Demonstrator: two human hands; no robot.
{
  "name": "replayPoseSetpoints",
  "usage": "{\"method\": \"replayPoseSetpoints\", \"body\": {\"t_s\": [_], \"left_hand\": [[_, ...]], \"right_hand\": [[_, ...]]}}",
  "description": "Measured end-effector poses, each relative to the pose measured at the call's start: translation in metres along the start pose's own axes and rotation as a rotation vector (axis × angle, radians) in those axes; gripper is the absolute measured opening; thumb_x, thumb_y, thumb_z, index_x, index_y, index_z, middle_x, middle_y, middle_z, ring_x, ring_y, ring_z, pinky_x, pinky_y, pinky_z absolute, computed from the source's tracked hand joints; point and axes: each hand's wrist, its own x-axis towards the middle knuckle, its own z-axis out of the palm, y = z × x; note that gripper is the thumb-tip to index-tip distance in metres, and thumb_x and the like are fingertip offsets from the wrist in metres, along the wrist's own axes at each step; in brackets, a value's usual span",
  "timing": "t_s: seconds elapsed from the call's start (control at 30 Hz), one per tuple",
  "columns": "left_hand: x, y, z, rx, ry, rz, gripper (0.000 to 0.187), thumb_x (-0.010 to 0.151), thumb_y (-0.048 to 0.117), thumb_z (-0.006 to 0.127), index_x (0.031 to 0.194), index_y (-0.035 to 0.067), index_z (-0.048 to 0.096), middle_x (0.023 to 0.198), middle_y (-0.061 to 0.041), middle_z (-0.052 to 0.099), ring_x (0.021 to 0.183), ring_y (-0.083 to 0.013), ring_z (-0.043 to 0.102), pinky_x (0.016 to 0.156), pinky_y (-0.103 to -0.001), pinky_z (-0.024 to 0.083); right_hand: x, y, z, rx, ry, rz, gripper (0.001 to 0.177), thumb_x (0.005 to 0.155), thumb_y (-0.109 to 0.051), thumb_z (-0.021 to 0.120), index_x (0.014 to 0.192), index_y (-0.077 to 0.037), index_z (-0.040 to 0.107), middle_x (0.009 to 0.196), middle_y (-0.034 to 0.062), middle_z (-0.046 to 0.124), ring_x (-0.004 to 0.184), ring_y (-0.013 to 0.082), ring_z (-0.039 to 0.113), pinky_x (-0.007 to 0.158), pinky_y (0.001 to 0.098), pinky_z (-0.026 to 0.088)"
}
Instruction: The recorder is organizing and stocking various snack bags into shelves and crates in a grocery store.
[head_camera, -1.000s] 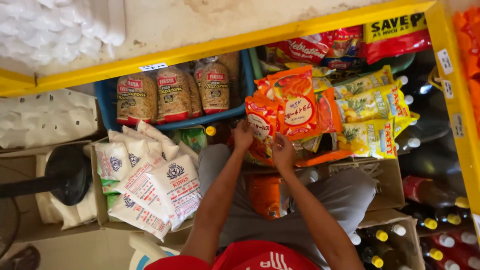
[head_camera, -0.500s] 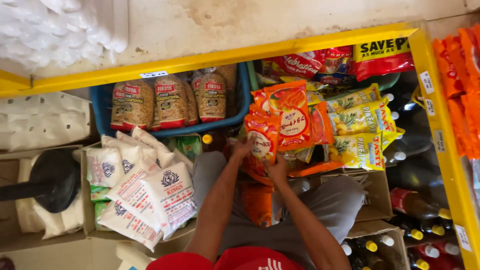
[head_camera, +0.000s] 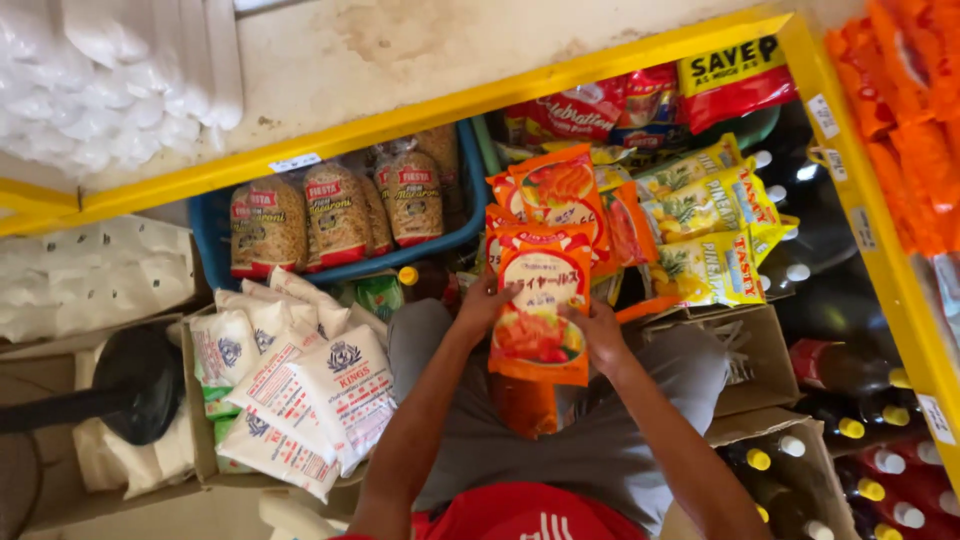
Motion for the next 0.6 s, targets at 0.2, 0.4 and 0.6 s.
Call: {"method": "replayPoseSetpoints", "body": {"t_s": [0.2, 0.4, 0.6], "left_hand": [[-0.053, 0.054, 0.018, -0.177, -0.226, -0.04, 0.038, 0.092, 0.017, 0.076, 0.125, 0.001, 0.067, 0.115, -0.007, 0.074, 0.098, -0.0153, 0.071, 0.089, -0.033, 0.059], [-0.102, 0.125, 0.061, -0.234, -0.275, 0.005, 0.036, 0.095, 0.016, 0.071, 0.127, 0.003, 0.065, 0.116, -0.006, 0.073, 0.098, -0.0143, 0.071, 0.088, -0.033, 0.059], [-0.116, 0.165, 0.099, -0.132, -0.225, 0.263, 0.032, 0.104, 0.019, 0.064, 0.129, -0.001, 0.065, 0.116, -0.009, 0.072, 0.098, -0.013, 0.068, 0.086, -0.031, 0.056]], "right_hand": [[-0.063, -0.045, 0.002, 0.123, -0.134, 0.007, 0.032, 0.093, -0.009, 0.071, 0.122, 0.002, 0.066, 0.111, 0.0107, 0.075, 0.095, 0.0177, 0.073, 0.084, 0.0355, 0.061], [-0.102, -0.061, -0.018, 0.193, -0.209, -0.085, 0.034, 0.093, -0.008, 0.071, 0.124, 0.002, 0.065, 0.114, 0.0115, 0.074, 0.1, 0.02, 0.072, 0.089, 0.0384, 0.06], [-0.125, -0.079, -0.03, 0.183, -0.259, -0.186, 0.041, 0.089, -0.008, 0.075, 0.127, 0.003, 0.065, 0.118, 0.0133, 0.074, 0.104, 0.0222, 0.072, 0.093, 0.0423, 0.059]]}}
